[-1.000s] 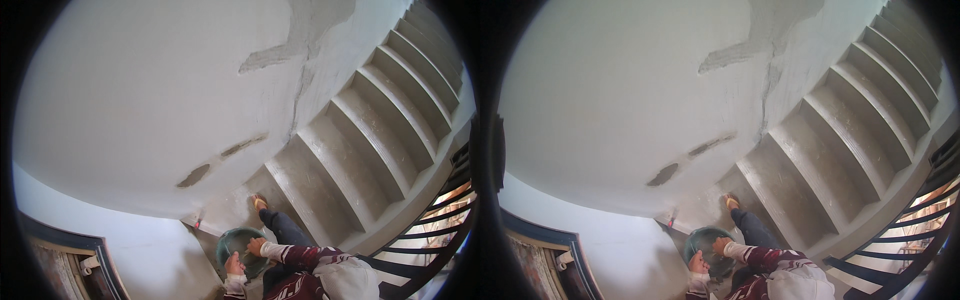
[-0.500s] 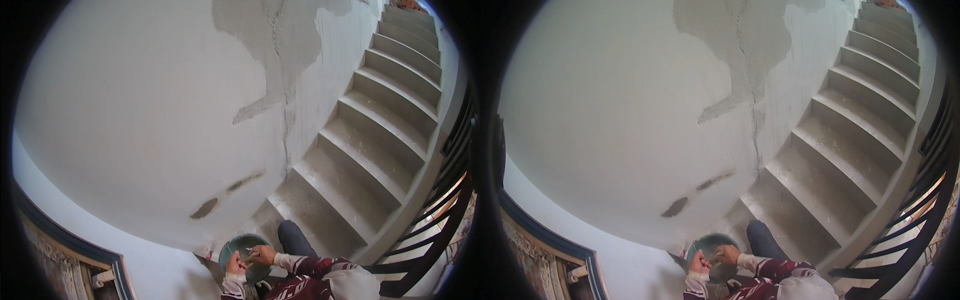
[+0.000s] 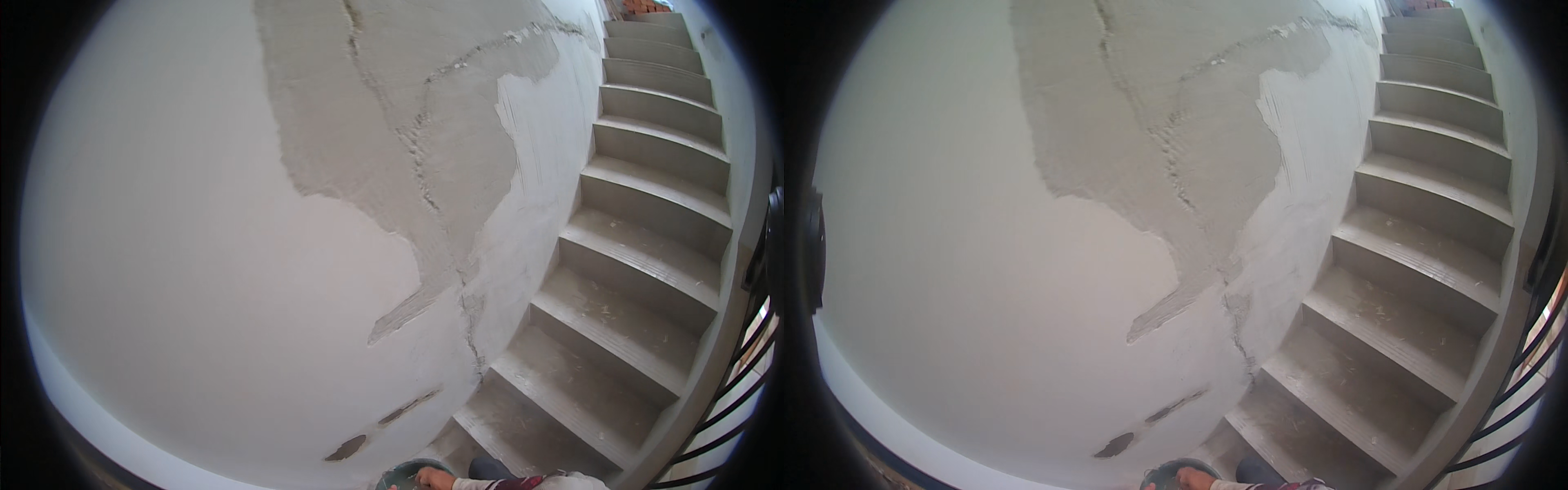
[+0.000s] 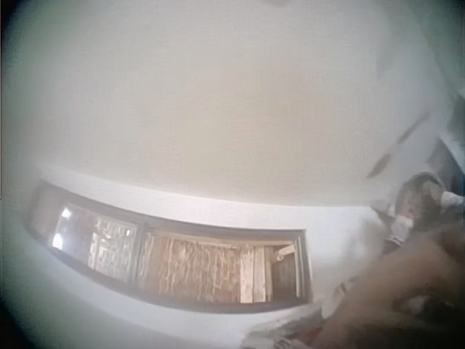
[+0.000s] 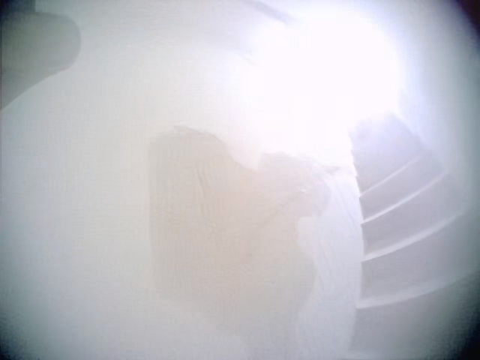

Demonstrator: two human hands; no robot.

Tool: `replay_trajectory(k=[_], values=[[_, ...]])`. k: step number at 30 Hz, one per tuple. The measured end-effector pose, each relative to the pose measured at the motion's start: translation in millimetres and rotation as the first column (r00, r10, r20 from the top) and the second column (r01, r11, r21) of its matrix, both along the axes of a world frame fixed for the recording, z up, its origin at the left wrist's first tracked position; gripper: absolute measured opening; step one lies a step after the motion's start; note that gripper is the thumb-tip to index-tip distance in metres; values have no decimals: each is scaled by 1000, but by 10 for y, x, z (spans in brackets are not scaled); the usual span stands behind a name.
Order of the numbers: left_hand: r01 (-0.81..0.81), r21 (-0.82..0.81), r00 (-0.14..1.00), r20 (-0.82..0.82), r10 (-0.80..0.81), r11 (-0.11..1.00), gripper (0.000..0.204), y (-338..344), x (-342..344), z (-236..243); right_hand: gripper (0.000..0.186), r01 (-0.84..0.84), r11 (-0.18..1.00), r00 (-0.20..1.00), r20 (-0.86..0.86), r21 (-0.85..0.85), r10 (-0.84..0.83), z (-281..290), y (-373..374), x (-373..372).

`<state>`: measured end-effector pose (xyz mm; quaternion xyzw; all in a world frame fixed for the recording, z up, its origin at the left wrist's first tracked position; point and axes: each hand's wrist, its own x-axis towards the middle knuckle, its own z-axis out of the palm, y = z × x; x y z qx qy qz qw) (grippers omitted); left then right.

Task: The person applies plaster to a curved wall and spiral staircase using a trowel and a brush. They scoop plaster from a bucket, spread it on the wall, and smooth it with a brush, working methodically along the staircase.

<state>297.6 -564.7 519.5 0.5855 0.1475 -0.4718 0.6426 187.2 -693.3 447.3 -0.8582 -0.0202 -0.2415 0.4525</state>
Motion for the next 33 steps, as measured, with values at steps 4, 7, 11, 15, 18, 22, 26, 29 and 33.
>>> replay_trajectory(k=[4, 7, 11, 15, 18, 22, 26, 29, 33], values=[[-41, 18, 999, -26, 42, 999, 35, -91, 105, 367, 22, 167, 946, 982, -132, 278, -134, 765, -793, 63], [-137, 29, 988, -64, 138, 990, 35, -705, 35, 1049, 24, 452, 731, 892, -254, 511, -374, 1117, -1428, 50], [-152, 69, 985, -75, 157, 986, 34, -936, 32, 1464, 27, 460, 391, 886, -383, 797, -261, 1379, -1680, -16], [-108, 49, 992, -55, 111, 993, 34, -1307, -29, 1756, 26, 507, 448, 860, -401, 736, -315, 1474, -1733, -227], [-87, 26, 994, -62, 89, 996, 33, -1527, -18, 1877, 23, 512, 307, 847, -412, 802, -335, 1498, -1757, -290], [-84, -9, 992, -92, 83, 996, 34, -1573, 92, 1918, 24, 422, 39, 820, -363, 906, -441, 1572, -1828, -315], [-102, -27, 990, -96, 99, 994, 35, -1520, 222, 1972, 22, 73, -122, 838, -127, 990, -531, 1886, -2121, -279], [-124, -21, 988, -101, 121, 992, 36, -1439, 297, 2001, 21, -163, -121, 811, 63, 979, -582, 2106, -2294, -100], [-181, 13, 976, -124, 182, 983, 36, -1296, 507, 1936, 22, -255, -38, 792, 186, 966, -581, 2447, -2324, 352]])
